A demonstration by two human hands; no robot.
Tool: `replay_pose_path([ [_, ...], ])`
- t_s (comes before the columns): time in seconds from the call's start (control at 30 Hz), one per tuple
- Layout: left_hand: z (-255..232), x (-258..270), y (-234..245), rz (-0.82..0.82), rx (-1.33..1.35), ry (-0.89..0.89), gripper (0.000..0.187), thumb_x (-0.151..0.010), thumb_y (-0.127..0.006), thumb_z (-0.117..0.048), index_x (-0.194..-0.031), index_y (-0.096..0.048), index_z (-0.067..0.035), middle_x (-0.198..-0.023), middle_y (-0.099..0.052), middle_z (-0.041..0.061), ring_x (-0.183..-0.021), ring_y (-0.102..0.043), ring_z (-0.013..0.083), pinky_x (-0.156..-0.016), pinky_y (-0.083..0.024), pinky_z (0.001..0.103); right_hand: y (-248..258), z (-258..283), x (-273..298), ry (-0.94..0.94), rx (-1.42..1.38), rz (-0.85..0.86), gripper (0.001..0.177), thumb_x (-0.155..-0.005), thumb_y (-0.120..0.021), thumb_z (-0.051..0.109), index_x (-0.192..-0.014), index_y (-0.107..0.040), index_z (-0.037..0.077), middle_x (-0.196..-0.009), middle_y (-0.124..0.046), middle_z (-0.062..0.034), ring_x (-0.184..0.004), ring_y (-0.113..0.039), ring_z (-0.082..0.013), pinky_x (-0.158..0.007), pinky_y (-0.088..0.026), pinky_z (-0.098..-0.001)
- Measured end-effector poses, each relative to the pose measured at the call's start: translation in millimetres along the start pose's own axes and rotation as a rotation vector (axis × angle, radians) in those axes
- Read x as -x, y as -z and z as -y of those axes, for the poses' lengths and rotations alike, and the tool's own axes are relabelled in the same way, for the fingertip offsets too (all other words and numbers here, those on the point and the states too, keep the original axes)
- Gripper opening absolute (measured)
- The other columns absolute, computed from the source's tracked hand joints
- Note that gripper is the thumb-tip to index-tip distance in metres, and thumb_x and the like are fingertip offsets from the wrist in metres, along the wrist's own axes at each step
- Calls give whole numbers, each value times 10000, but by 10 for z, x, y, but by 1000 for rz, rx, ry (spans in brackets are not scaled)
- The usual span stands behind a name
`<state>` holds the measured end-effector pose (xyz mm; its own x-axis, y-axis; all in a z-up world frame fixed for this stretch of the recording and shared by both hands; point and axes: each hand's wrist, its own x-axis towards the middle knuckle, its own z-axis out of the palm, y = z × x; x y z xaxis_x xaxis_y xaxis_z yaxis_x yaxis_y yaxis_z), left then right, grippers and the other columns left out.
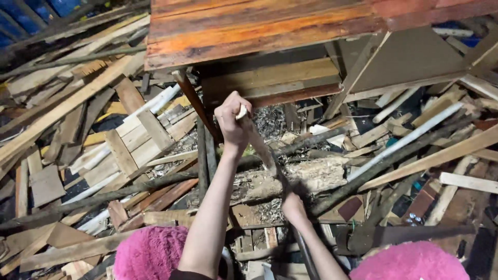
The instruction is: Shaving a wooden stick with a hand tool in a cluttered workshop
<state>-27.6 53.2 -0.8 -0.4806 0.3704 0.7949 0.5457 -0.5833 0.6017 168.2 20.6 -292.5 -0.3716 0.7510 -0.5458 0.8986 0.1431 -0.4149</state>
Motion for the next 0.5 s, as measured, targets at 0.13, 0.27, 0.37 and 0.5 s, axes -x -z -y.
replay_pose_path([
  [0.13,27,-95,38,8,-39,-107,489,-1012,-379,-162,-548,-530,-137,-504,-496,18,-475,-416,185,-535,-397,279,540,189,313,85,-70,-44,300,-935,-485,38,-1084,-710,-95,-973,-745,-336,-999,-733,-481,-831,-600,-573],
  [0.27,74,-33,23,20,-139,-290,487,-1078,-386,-120,-604,-499,-135,-521,-536,-8,-455,-426,205,-485,-375,307,843,434,772,85,-183,-57,371,-1019,-408,115,-1260,-628,-61,-1039,-730,-360,-1068,-716,-478,-889,-578,-598],
  [0.37,81,-39,-88,-27,-99,-328,458,-1072,-400,-82,-623,-479,-122,-509,-543,-12,-451,-410,197,-480,-367,301,85,-13,-77,-91,-160,40,412,-985,-427,129,-1274,-643,-71,-1037,-756,-307,-1117,-714,-428,-946,-563,-562],
  [0.5,8,-42,-53,-25,-69,-219,522,-1079,-370,-121,-566,-469,-138,-486,-552,8,-459,-421,198,-494,-370,305,-559,-574,-628,75,-78,33,351,-991,-419,74,-1226,-617,-96,-998,-727,-375,-1088,-706,-497,-955,-579,-563],
])
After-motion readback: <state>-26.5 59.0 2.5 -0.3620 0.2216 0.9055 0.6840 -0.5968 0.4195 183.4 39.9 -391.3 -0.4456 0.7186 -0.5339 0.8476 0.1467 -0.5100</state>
